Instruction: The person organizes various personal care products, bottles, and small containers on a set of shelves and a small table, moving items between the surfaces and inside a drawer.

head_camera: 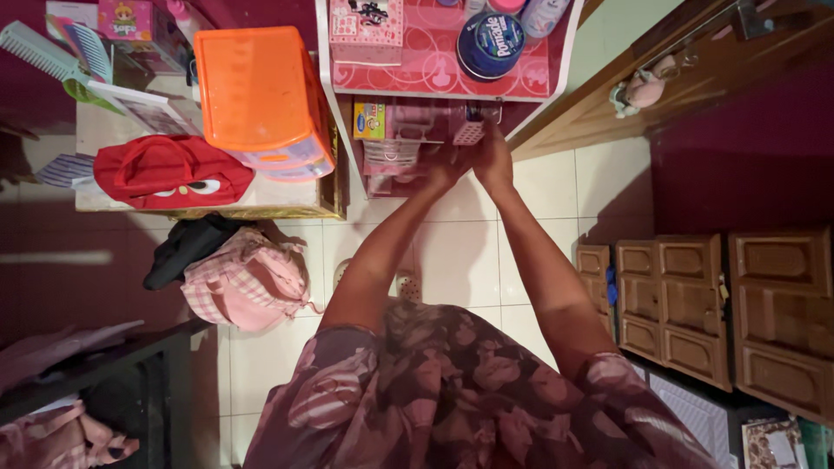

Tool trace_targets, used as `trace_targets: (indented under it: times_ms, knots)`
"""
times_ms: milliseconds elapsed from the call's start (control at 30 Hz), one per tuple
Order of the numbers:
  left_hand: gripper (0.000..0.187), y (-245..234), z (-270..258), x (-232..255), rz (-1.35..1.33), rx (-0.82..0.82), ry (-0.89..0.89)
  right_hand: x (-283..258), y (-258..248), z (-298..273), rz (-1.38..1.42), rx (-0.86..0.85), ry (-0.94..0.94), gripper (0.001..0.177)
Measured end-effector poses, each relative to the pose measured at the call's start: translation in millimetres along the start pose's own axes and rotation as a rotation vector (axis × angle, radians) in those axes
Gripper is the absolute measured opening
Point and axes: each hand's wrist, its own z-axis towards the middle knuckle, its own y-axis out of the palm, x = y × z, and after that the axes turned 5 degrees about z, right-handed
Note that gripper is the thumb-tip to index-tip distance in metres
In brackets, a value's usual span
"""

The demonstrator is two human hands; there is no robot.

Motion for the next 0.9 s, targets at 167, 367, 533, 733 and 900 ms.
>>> trace_targets:
  times_ms: [167,367,533,733,900]
  knots:
    - [0.041,-27.2,-30.1,-28.3,-0.112,0.085,-0.036,10.0,-6.3,4.0,-0.046,-0.102,-0.101,0.066]
    - [0.031,-61.7,-40.7,-58.4,-0.084,0.303,0.004,35.7,6.7,14.0,0.273,-0.119,-0.168,0.067]
    - [0.034,-74.7,-34.5,-67.1,-1.017,0.189,0.065,15.9,17.5,4.3,0.097,0.047,-0.122,0.059]
    - [0.034,-79.3,-42.3,-46.6,-1.175,0.099,-0.42,6.1,33.8,3.7,-0.132,0.186,-0.257,0.05]
    - [0.028,-103.4,-44.2,-46.7,-0.173,0.339,0.072,-15.3,59.5,1.2,-0.139,0.154,-0.186,0.022]
